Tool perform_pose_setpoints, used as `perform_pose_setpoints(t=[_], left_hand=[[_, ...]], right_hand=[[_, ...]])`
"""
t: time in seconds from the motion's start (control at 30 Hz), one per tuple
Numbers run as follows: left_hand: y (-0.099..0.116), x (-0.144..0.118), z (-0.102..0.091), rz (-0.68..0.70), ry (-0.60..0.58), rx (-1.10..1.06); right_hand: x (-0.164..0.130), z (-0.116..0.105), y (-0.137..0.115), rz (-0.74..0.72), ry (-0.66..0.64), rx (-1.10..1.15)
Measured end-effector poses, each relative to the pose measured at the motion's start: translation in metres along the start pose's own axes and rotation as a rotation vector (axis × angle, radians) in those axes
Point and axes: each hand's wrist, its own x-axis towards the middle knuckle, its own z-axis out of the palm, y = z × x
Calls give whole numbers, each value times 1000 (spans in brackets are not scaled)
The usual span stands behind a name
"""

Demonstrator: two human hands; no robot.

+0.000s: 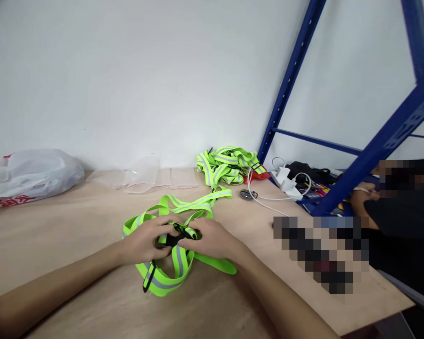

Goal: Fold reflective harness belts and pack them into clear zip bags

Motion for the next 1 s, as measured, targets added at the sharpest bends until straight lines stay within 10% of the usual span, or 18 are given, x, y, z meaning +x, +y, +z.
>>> perform_pose_setpoints(t=[0.33, 0.67, 1.0], left_hand=[[-5, 6, -15, -110, 78, -116], [-24, -2, -29, -286, 658, -290], [-39, -4, -48, -287, 270, 220]], right_hand=[[-1, -21, 16, 126, -18, 605], [8, -30, 55, 295, 957, 810], [10, -20, 67, 197, 691, 156]])
